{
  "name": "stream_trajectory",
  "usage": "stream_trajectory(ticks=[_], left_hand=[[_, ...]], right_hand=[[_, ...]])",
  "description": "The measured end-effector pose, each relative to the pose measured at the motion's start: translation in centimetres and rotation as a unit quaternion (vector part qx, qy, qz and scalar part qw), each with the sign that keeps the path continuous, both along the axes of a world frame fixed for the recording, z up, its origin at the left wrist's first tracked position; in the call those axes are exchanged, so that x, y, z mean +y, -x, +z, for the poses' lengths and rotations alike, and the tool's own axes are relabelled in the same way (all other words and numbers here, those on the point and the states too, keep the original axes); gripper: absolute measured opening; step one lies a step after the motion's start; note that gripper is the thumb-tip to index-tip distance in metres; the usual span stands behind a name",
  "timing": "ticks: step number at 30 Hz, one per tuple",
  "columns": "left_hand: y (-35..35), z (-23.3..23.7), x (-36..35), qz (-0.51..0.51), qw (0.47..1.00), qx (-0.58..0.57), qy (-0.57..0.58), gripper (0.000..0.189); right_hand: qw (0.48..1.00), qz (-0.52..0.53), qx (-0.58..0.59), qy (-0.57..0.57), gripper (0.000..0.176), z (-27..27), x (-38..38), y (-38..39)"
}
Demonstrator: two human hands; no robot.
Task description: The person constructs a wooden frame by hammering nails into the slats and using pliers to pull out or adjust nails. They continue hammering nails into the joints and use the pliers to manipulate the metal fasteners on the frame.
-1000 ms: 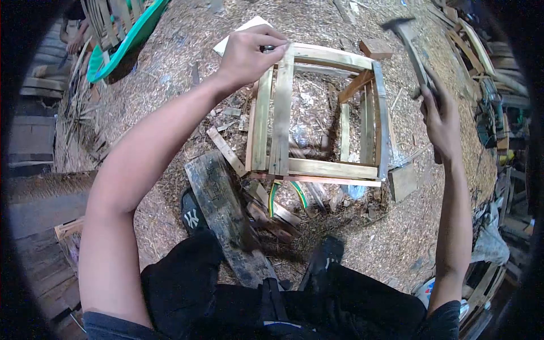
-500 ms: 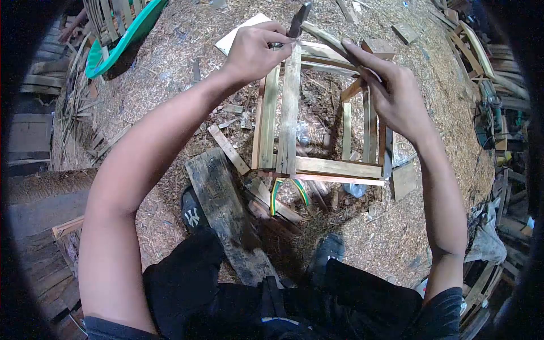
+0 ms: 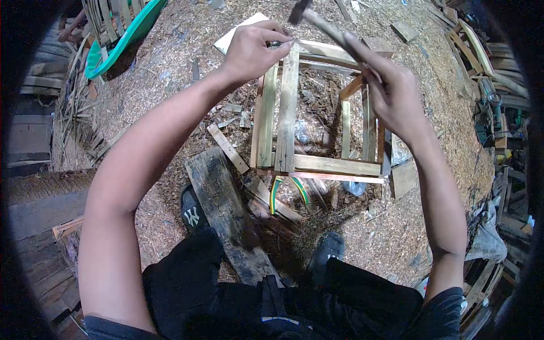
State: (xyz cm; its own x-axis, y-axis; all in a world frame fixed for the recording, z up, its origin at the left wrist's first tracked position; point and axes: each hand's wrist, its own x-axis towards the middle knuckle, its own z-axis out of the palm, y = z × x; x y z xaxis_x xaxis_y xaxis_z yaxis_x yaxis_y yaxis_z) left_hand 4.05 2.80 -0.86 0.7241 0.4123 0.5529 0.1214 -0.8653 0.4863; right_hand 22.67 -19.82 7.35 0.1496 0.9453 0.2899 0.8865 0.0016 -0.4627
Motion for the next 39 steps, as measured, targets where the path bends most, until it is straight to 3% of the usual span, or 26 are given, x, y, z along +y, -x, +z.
stream_trajectory(ticks=[4, 7, 9, 12, 13, 17, 25, 35, 39], left_hand=[[0.1, 0.2, 0.2, -0.015, 1.000, 0.004, 0.000, 0.022], [0.1, 0.0, 0.0, -0.015, 1.000, -0.010, -0.007, 0.022], [0.0, 0.1, -0.1, 0.005, 1.000, -0.002, -0.021, 0.021], [0.1, 0.4, -0.1, 0.002, 1.000, 0.013, -0.010, 0.022], [0.2, 0.4, -0.1, 0.002, 1.000, 0.013, -0.010, 0.022], [0.3, 0.4, -0.4, -0.001, 1.000, 0.011, -0.006, 0.022], [0.5, 0.2, 0.0, -0.011, 1.000, 0.020, -0.018, 0.021], [0.3, 0.4, -0.4, 0.005, 1.000, 0.009, 0.003, 0.021], [0.3, -0.2, 0.1, -0.002, 1.000, -0.006, -0.009, 0.022]], right_hand=[[0.998, 0.049, -0.030, -0.010, 0.056, -0.2, 0.1, -0.4], [0.999, -0.009, 0.054, -0.004, 0.057, 0.1, 0.0, 0.1], [0.999, 0.025, -0.045, -0.003, 0.058, -0.3, 0.2, -0.3], [0.997, -0.001, -0.026, 0.066, 0.058, 0.7, 0.0, 0.0], [1.000, 0.014, -0.007, -0.006, 0.058, 0.0, -0.1, -0.2], [0.997, 0.025, 0.013, -0.072, 0.057, -0.5, 0.2, -0.5], [1.000, 0.011, 0.003, 0.012, 0.052, -0.2, -0.1, -0.4], [0.999, 0.018, 0.004, 0.027, 0.056, -0.5, 0.0, -0.4], [0.999, 0.025, 0.025, 0.014, 0.049, -0.4, 0.2, 0.0]])
